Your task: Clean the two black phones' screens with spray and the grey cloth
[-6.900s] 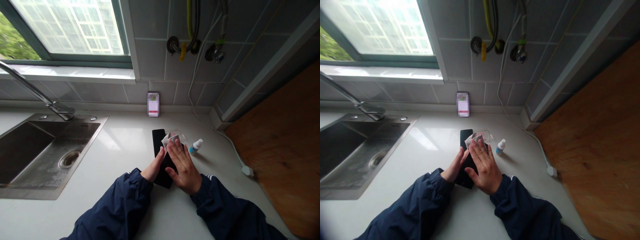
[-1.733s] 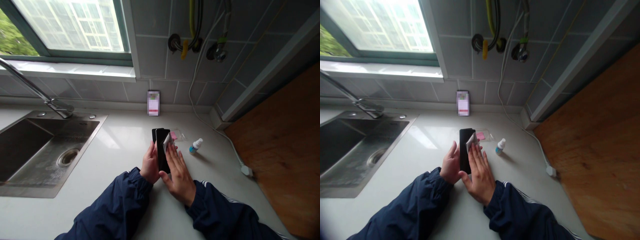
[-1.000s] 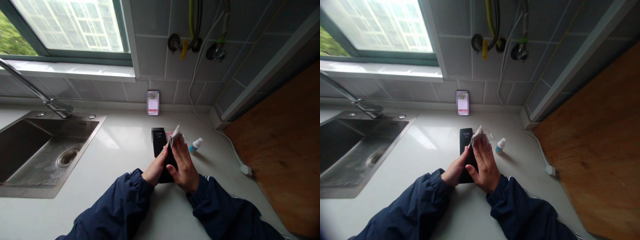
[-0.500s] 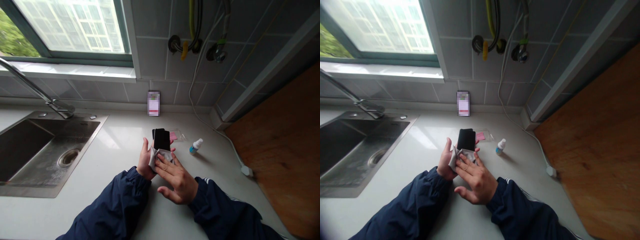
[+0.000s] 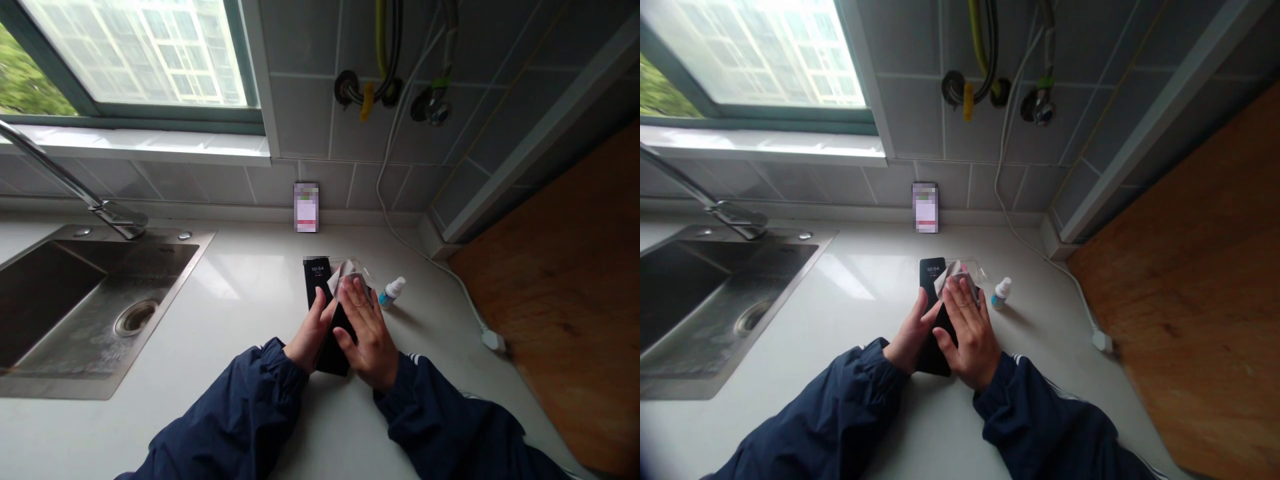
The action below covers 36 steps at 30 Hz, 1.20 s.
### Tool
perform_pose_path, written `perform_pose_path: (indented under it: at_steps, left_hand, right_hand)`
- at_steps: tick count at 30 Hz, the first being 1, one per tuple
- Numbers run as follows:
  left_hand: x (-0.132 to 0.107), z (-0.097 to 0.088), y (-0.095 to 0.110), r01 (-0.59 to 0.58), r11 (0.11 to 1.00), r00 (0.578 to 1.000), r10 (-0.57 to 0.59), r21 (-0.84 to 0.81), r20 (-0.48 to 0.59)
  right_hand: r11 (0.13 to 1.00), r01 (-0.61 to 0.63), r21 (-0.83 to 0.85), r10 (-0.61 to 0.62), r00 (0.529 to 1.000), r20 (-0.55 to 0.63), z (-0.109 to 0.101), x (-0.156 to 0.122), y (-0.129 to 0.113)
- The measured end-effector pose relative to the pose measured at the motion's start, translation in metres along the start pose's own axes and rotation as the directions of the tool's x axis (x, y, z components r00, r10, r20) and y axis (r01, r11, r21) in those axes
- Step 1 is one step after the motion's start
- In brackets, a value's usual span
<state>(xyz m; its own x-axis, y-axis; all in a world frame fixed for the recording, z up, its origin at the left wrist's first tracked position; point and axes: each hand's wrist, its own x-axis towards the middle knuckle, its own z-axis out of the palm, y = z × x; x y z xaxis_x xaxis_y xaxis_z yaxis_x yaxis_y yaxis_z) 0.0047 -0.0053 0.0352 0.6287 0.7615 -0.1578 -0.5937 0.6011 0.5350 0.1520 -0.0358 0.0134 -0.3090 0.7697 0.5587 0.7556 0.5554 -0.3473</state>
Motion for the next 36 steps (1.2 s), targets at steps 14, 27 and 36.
perform_pose_path:
  at_steps: [14,27,36]
  left_hand:
    - [0.000,0.003,0.008,-0.044,0.999,0.999,0.045,0.025,-0.022]
    - [-0.003,-0.002,0.018,0.051,0.998,0.994,-0.054,-0.028,-0.092]
    - [0.000,0.000,0.023,-0.028,0.997,0.974,0.012,-0.067,-0.228]
  right_hand:
    - [0.992,-0.124,0.024,0.123,0.992,0.036,0.003,0.002,0.007]
    - [0.988,-0.110,0.110,0.114,0.993,-0.027,0.002,0.000,0.011]
    - [0.983,-0.018,0.180,0.016,1.000,0.014,-0.002,0.004,0.013]
